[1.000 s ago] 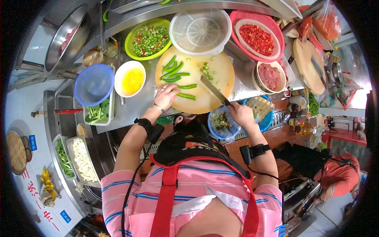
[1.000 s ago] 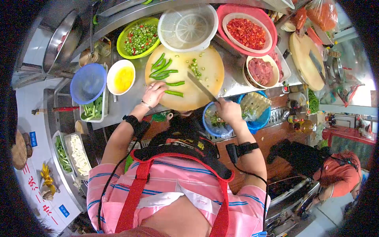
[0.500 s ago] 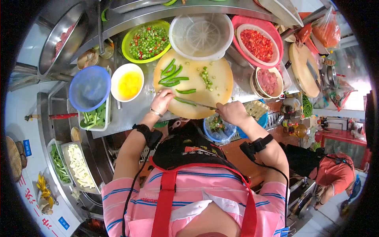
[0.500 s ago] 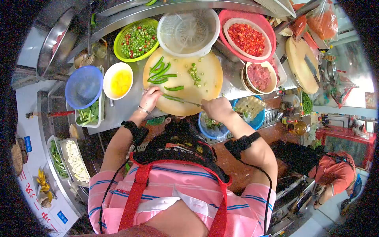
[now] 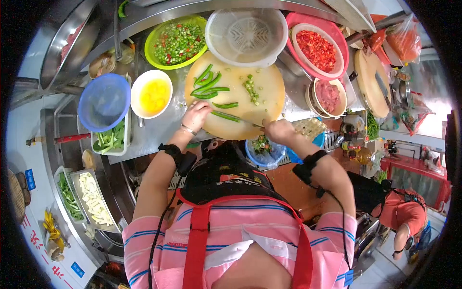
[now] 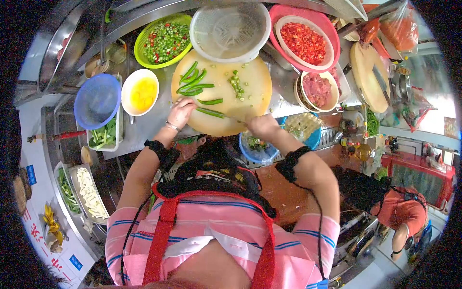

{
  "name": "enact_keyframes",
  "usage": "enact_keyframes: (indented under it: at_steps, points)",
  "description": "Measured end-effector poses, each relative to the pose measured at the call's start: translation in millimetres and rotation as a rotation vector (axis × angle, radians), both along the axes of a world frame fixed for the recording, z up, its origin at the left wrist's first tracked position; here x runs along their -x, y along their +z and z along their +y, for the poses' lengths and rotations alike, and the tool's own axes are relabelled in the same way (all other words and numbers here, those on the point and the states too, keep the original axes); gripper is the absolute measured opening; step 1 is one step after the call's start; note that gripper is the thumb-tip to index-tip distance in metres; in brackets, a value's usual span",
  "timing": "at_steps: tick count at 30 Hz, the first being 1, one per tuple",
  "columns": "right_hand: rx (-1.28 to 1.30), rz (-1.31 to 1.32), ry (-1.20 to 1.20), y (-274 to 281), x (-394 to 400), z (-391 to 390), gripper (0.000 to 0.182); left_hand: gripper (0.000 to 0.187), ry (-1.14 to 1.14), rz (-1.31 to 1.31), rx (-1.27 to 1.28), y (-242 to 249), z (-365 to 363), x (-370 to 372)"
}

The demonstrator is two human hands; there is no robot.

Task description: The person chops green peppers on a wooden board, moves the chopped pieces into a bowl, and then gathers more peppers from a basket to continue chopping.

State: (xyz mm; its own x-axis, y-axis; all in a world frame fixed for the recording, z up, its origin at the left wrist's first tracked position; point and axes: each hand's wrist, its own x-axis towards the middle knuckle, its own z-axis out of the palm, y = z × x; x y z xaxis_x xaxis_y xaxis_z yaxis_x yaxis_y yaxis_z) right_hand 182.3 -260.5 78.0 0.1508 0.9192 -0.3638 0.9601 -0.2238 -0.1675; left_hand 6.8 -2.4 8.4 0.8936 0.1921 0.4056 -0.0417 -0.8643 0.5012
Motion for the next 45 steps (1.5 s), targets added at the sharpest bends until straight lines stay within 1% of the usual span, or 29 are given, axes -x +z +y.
enact_keyframes:
  at_steps: [2, 3, 4, 6, 7, 9, 10, 11, 12, 14, 15, 16, 18, 19, 21, 24, 28, 30, 33, 34, 36, 37, 39, 40, 42, 44, 45]
  points:
    - [0.046, -0.060, -0.060, -17, 8, -11, 0.028, 0.016, 0.015, 0.027, -0.009, -4, 1, 1]
    - [0.022, -0.105, -0.016, -21, 9, -16, 0.027, 0.016, 0.018, 0.027, -0.009, -5, 0, 1]
    - [0.018, -0.102, -0.018, -18, 8, -22, 0.027, 0.016, 0.010, 0.054, -0.021, -2, 0, 2]
    - [-0.129, -0.041, -0.059, -5, -2, -38, 0.027, 0.016, -0.008, 0.076, -0.048, 5, 3, 1]
    - [-0.103, -0.114, -0.087, 3, -4, -47, 0.026, 0.016, 0.008, 0.097, -0.069, 9, 2, 1]
    - [-0.075, -0.128, -0.085, 22, -11, -61, 0.025, 0.016, 0.025, 0.115, -0.086, 15, -2, -5]
    - [-0.041, -0.134, -0.082, 26, -13, -68, 0.024, 0.017, 0.053, 0.074, -0.050, 17, -6, -10]
    - [-0.103, -0.160, -0.086, 26, -15, -71, 0.026, 0.018, 0.080, 0.035, -0.013, 18, -9, -15]
    - [-0.102, -0.159, -0.088, 26, -15, -71, 0.026, 0.018, 0.078, 0.037, -0.012, 16, -11, -20]
    - [-0.134, -0.186, -0.143, 33, -15, -64, 0.027, 0.019, -0.011, 0.157, -0.030, 11, -11, -32]
    - [-0.147, -0.203, -0.132, 36, -15, -59, 0.027, 0.018, -0.026, 0.185, -0.057, 7, -9, -34]
    - [-0.147, -0.204, -0.134, 34, -17, -56, 0.027, 0.018, -0.027, 0.183, -0.058, 5, -7, -34]
    - [-0.259, -0.186, -0.102, 30, -20, -49, 0.025, 0.016, -0.122, 0.189, -0.053, 0, 0, -31]
    - [-0.259, -0.181, -0.103, 32, -18, -42, 0.025, 0.016, -0.123, 0.194, -0.053, -1, 2, -30]
    - [-0.111, -0.133, -0.105, 42, -15, -27, 0.023, 0.015, -0.132, 0.207, 0.035, -4, 4, -26]
    - [-0.034, -0.089, -0.051, 48, -13, -9, 0.022, 0.013, -0.139, 0.201, 0.038, -9, 5, -27]
    - [-0.002, -0.083, -0.010, 55, -11, 5, 0.023, 0.011, -0.159, 0.175, 0.057, -14, 7, -27]
    - [0.098, -0.108, 0.023, 63, -11, 12, 0.024, 0.010, -0.163, 0.183, 0.090, -13, 6, -26]
    - [0.144, -0.041, -0.007, 66, -12, 19, 0.025, 0.011, -0.117, 0.184, 0.115, -11, 2, -26]
    - [0.146, -0.038, -0.007, 64, -13, 20, 0.025, 0.011, -0.117, 0.187, 0.116, -10, 2, -25]
    - [0.089, 0.073, -0.011, 57, -18, 17, 0.029, 0.009, -0.099, 0.232, 0.074, -9, 1, -26]
    - [0.091, 0.073, -0.014, 51, -18, 14, 0.029, 0.009, -0.101, 0.233, 0.075, -8, 0, -27]
    - [0.080, 0.112, -0.091, 32, -14, 5, 0.030, 0.008, -0.103, 0.220, 0.118, -4, -2, -27]
    - [0.079, 0.110, -0.092, 22, -9, 1, 0.030, 0.008, -0.105, 0.217, 0.116, -3, -2, -27]
    - [0.070, 0.131, -0.175, 1, 7, -8, 0.031, 0.006, -0.088, 0.231, 0.065, -4, -1, -28]
    - [0.022, 0.085, -0.163, 3, 17, -8, 0.031, 0.006, -0.102, 0.239, 0.051, -4, 0, -28]
    - [0.084, 0.086, -0.180, 7, 18, -8, 0.029, 0.005, -0.118, 0.251, 0.034, -3, 1, -29]
